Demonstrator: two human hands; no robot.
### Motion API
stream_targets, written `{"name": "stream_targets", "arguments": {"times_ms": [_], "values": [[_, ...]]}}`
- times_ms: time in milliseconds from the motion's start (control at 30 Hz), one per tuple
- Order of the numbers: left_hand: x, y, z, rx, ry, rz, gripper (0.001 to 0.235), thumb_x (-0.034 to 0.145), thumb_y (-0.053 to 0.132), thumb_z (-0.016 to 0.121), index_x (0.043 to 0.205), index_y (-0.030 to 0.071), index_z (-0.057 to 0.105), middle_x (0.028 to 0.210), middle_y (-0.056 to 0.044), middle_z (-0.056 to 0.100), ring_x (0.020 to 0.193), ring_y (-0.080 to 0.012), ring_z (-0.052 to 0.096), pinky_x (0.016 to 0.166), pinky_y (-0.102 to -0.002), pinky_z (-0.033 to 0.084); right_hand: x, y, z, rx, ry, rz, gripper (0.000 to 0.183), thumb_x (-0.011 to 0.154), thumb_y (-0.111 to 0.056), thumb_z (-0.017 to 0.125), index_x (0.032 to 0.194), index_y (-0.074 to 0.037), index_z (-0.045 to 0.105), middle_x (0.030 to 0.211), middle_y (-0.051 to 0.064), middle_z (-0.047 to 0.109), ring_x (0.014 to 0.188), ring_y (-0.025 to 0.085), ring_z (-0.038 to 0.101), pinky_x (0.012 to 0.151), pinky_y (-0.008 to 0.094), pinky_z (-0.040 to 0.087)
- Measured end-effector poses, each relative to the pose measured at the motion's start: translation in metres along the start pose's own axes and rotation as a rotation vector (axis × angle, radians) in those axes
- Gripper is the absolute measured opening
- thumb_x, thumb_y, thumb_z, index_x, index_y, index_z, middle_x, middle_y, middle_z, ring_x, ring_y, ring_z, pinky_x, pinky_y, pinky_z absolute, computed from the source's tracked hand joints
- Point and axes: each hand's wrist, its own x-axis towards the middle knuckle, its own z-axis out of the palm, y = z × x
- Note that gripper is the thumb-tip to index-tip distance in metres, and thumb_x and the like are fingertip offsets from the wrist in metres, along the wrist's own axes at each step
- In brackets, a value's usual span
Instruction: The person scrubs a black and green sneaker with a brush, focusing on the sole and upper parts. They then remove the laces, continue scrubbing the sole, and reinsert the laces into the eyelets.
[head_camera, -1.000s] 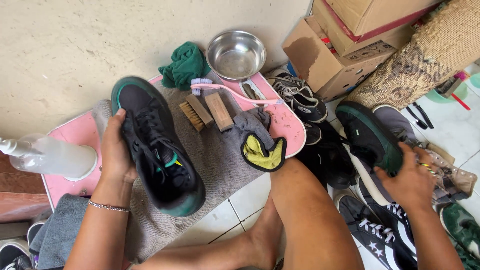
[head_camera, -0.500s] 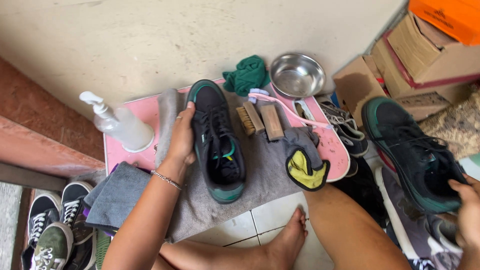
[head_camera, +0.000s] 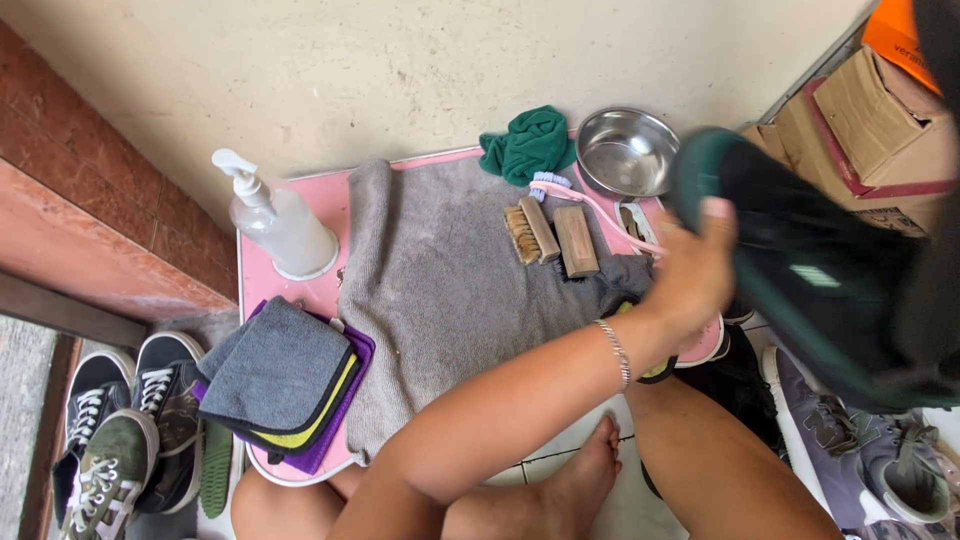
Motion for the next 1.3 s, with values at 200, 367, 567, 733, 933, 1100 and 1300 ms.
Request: {"name": "stream_targets", "arguments": {"times_ms": [200,367,567,733,933,1100,1300], "values": [[-0.035,0.013,-0.030,-0.089,-0.161,-0.031,0.076,0.109,0.044,0.047,0.164,-0.009,0.038,0.150,-0.033,0.058,0.148,-0.0529,0.053,0.126,-0.072,0.041,0.028,0.082,0.049,-0.325,0.270,-0.065,0.072,0.104,-0.050,0.034,0.167,-0.022,0.053,0.165,0.009,0.066,0.149,0.036,0.068,0.130,0.069,0.053],[0.004,0.069,-0.202,-0.392,-0.084,-0.094,0.071,0.110,0.061,0.045,0.153,0.005,0.047,0.135,-0.024,0.074,0.125,-0.0419,0.074,0.110,-0.067,0.060,0.052,0.113,0.111,-0.333,0.292,0.243,0.072,0.106,-0.048,0.037,0.169,-0.018,0.056,0.167,0.013,0.067,0.149,0.041,0.065,0.122,0.083,0.042],[0.024,0.092,-0.296,-0.504,-0.070,-0.083,0.076,0.101,0.070,0.064,0.152,0.014,0.063,0.139,-0.022,0.073,0.130,-0.0432,0.076,0.111,-0.070,0.061,0.100,0.174,0.118,-0.419,0.047,0.352,0.065,0.100,-0.040,0.065,0.157,-0.020,0.039,0.160,0.026,0.054,0.125,0.060,0.071,0.102,0.084,0.053],[0.012,0.075,-0.298,-0.556,-0.005,-0.150,0.071,0.102,0.054,0.079,0.150,0.003,0.070,0.142,-0.026,0.075,0.131,-0.0411,0.076,0.113,-0.063,0.062,0.113,0.208,0.109,-0.487,-0.090,0.474,0.068,0.094,-0.024,0.072,0.156,-0.010,0.046,0.149,0.033,0.054,0.107,0.064,0.079,0.091,0.076,0.064],[0.015,0.037,-0.308,-0.646,0.091,-0.095,0.067,0.099,0.053,0.081,0.143,0.003,0.077,0.134,-0.025,0.080,0.118,-0.0376,0.081,0.104,-0.052,0.069,0.131,0.222,0.079,-0.905,-0.272,0.309,0.055,0.092,-0.022,0.081,0.140,0.002,0.066,0.111,0.030,0.082,0.105,0.044,0.087,0.089,0.062,0.072],[-0.001,0.066,-0.300,-0.644,-0.054,-0.123,0.047,0.110,0.042,0.066,0.132,0.003,0.080,0.116,-0.015,0.087,0.101,-0.0278,0.083,0.094,-0.043,0.067,0.126,0.200,0.088,-1.298,-0.274,-0.792,0.069,0.095,-0.013,0.088,0.156,-0.005,0.057,0.155,0.020,0.058,0.110,0.027,0.079,0.091,0.037,0.064],[0.000,0.060,-0.309,-0.593,-0.132,-0.216,0.067,0.106,0.056,0.069,0.141,-0.001,0.075,0.121,-0.022,0.085,0.100,-0.0324,0.084,0.088,-0.048,0.070,0.129,0.193,0.097,-1.306,-0.392,-1.041,0.014,0.107,0.008,0.080,0.119,0.001,0.082,0.123,0.017,0.078,0.111,0.030,0.078,0.107,0.041,0.061]]}}
